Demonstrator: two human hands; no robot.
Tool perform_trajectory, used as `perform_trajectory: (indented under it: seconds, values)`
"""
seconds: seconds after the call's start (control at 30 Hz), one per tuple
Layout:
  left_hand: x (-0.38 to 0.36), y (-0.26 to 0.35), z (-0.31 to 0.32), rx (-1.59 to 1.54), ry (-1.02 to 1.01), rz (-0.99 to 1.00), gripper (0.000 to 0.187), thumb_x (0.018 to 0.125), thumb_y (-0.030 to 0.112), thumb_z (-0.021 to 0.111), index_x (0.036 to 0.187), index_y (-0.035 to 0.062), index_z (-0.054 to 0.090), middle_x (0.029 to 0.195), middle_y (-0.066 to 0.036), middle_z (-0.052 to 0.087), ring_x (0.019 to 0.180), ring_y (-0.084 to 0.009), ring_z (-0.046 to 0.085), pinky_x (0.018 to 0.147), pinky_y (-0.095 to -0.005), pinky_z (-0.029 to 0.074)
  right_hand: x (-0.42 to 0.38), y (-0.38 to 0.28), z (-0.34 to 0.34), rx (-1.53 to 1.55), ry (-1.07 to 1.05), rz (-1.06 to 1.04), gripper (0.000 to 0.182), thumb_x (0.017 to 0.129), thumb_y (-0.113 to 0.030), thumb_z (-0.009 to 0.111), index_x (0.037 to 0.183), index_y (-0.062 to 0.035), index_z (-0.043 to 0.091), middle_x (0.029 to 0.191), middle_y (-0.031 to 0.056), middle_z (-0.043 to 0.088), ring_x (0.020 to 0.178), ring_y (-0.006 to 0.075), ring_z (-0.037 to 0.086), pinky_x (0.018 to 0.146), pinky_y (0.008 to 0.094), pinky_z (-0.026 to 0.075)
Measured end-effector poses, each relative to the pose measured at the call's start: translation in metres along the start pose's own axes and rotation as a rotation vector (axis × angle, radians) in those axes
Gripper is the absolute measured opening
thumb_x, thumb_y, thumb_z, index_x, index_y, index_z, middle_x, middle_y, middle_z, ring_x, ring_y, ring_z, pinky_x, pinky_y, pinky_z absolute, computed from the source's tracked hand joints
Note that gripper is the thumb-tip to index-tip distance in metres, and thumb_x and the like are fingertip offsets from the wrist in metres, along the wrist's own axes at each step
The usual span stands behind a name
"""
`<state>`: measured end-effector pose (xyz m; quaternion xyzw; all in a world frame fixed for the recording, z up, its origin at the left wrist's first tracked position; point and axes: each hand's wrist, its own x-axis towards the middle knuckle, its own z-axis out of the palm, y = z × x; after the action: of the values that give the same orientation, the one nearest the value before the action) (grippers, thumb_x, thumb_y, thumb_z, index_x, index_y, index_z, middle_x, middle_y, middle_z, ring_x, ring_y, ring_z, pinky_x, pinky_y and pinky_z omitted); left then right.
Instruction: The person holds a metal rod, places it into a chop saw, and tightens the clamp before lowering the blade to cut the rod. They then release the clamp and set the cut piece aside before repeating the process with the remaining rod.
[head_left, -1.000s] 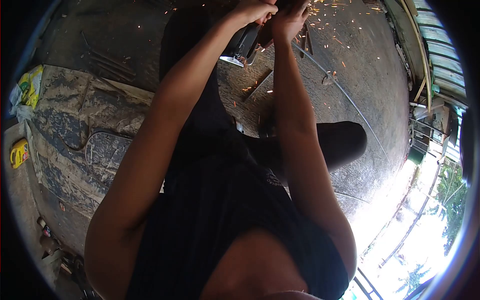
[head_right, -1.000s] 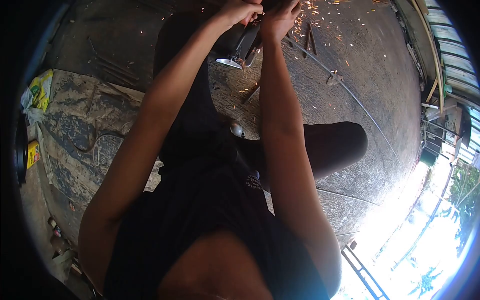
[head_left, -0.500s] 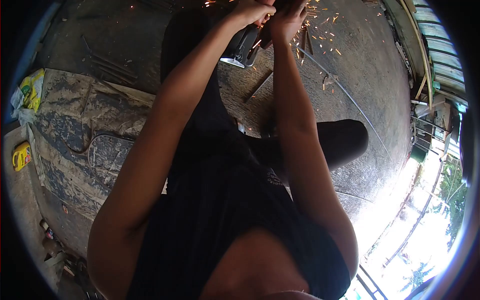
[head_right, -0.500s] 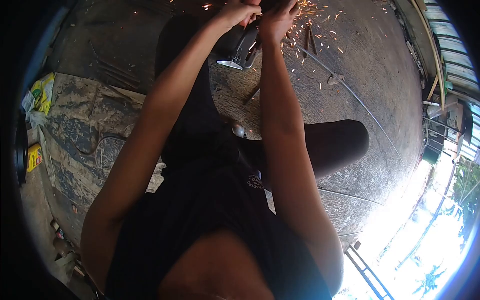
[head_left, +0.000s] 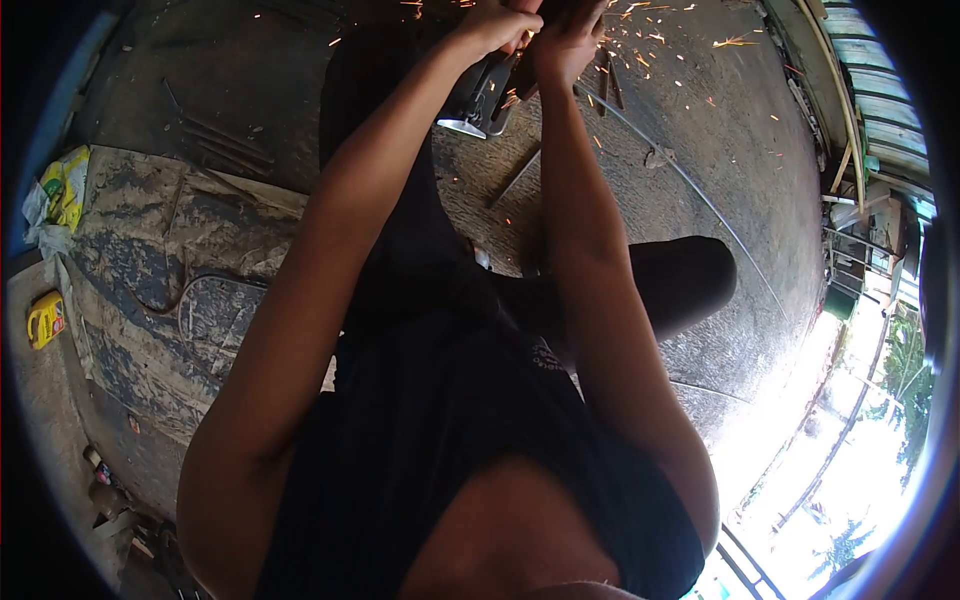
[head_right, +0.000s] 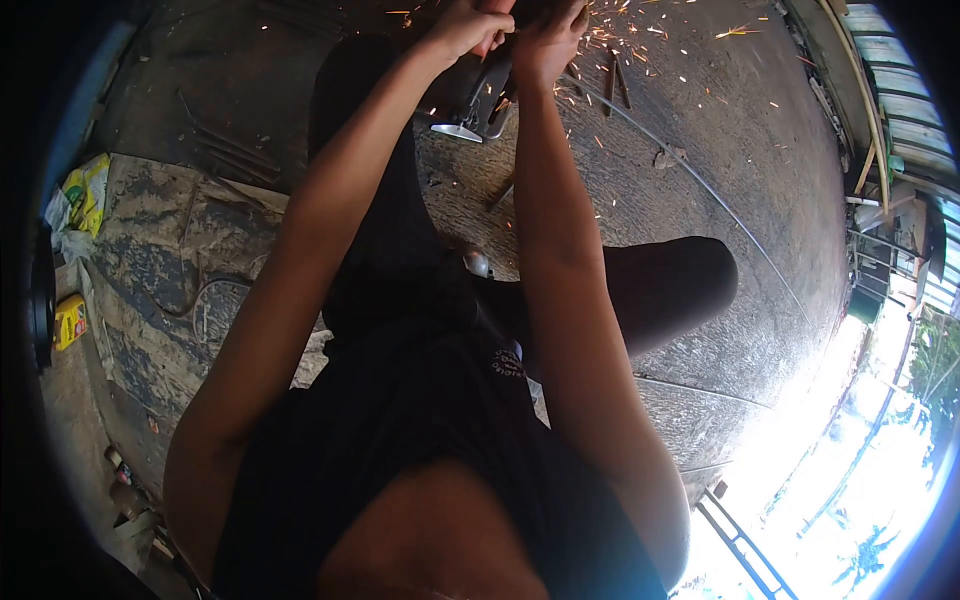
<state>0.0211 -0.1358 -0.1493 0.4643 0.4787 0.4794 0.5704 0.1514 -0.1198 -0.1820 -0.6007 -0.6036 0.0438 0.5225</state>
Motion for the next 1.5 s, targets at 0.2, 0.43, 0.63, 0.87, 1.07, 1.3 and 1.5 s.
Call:
perform_trajectory:
  seconds: [0.2, 0.43, 0.63, 0.87, 1.07, 1.3, 1.5]
  values:
    - [0.002, -0.001, -0.002, 0.009, -0.009, 0.000, 0.017, 0.071, 0.016, 0.070, 0.063, 0.0014, 0.064, 0.054, -0.007, 0.060, 0.044, -0.0152, 0.056, 0.043, -0.0304, 0.042, 0.000, 0.004, 0.002, -0.061, 0.080, -0.151, 0.095, 0.075, -0.007, 0.066, 0.157, -0.0176, 0.020, 0.135, 0.0294, 0.047, 0.108, 0.0473, 0.058, 0.085, 0.0512, 0.051]
    - [0.000, 0.000, -0.001, 0.006, -0.009, -0.053, 0.017, 0.071, 0.015, 0.071, 0.062, 0.0025, 0.063, 0.053, -0.006, 0.058, 0.043, -0.0153, 0.055, 0.042, -0.0303, 0.041, -0.001, -0.001, 0.001, -0.029, -0.004, -0.041, 0.095, 0.077, -0.008, 0.064, 0.158, -0.0174, 0.016, 0.139, 0.0310, 0.044, 0.113, 0.0494, 0.056, 0.088, 0.0522, 0.051]
    - [0.001, -0.001, 0.001, -0.010, -0.009, -0.027, 0.017, 0.070, 0.015, 0.070, 0.062, 0.0029, 0.063, 0.053, -0.006, 0.058, 0.041, -0.0156, 0.054, 0.041, -0.0305, 0.041, 0.001, 0.005, 0.005, -0.064, 0.056, -0.127, 0.093, 0.078, -0.008, 0.062, 0.158, -0.0186, 0.016, 0.141, 0.0315, 0.043, 0.113, 0.0498, 0.056, 0.088, 0.0523, 0.052]
    - [0.001, -0.003, -0.001, 0.011, -0.009, 0.020, 0.017, 0.070, 0.015, 0.071, 0.063, 0.0021, 0.063, 0.052, -0.006, 0.058, 0.041, -0.0156, 0.054, 0.041, -0.0306, 0.040, -0.002, 0.005, 0.006, -0.066, 0.093, -0.132, 0.091, 0.078, -0.005, 0.061, 0.158, -0.0202, 0.020, 0.138, 0.0300, 0.045, 0.112, 0.0494, 0.056, 0.087, 0.0504, 0.052]
    - [0.002, -0.004, 0.000, -0.050, -0.015, -0.020, 0.016, 0.072, 0.013, 0.071, 0.063, 0.0015, 0.063, 0.052, -0.006, 0.058, 0.041, -0.0155, 0.054, 0.041, -0.0301, 0.041, -0.005, 0.013, 0.011, -0.020, 0.024, -0.033, 0.091, 0.079, -0.002, 0.060, 0.158, -0.0196, 0.019, 0.142, 0.0285, 0.043, 0.118, 0.0461, 0.054, 0.093, 0.0482, 0.050]
    - [0.004, -0.011, 0.000, -0.085, 0.007, 0.012, 0.015, 0.073, 0.014, 0.073, 0.073, 0.0007, 0.065, 0.060, -0.007, 0.061, 0.048, -0.0154, 0.058, 0.044, -0.0309, 0.043, -0.006, -0.006, -0.002, 0.091, -0.050, 0.048, 0.085, 0.082, 0.001, 0.056, 0.157, -0.0195, 0.021, 0.143, 0.0265, 0.042, 0.119, 0.0451, 0.054, 0.093, 0.0475, 0.051]
    - [0.002, -0.006, -0.001, 0.013, 0.040, -0.005, 0.015, 0.073, 0.013, 0.073, 0.076, 0.0003, 0.065, 0.061, -0.006, 0.061, 0.050, -0.0152, 0.058, 0.045, -0.0308, 0.043, -0.007, -0.004, 0.003, -0.040, 0.005, 0.032, 0.082, 0.084, -0.001, 0.055, 0.156, -0.0225, 0.024, 0.146, 0.0249, 0.041, 0.119, 0.0443, 0.054, 0.092, 0.0481, 0.051]
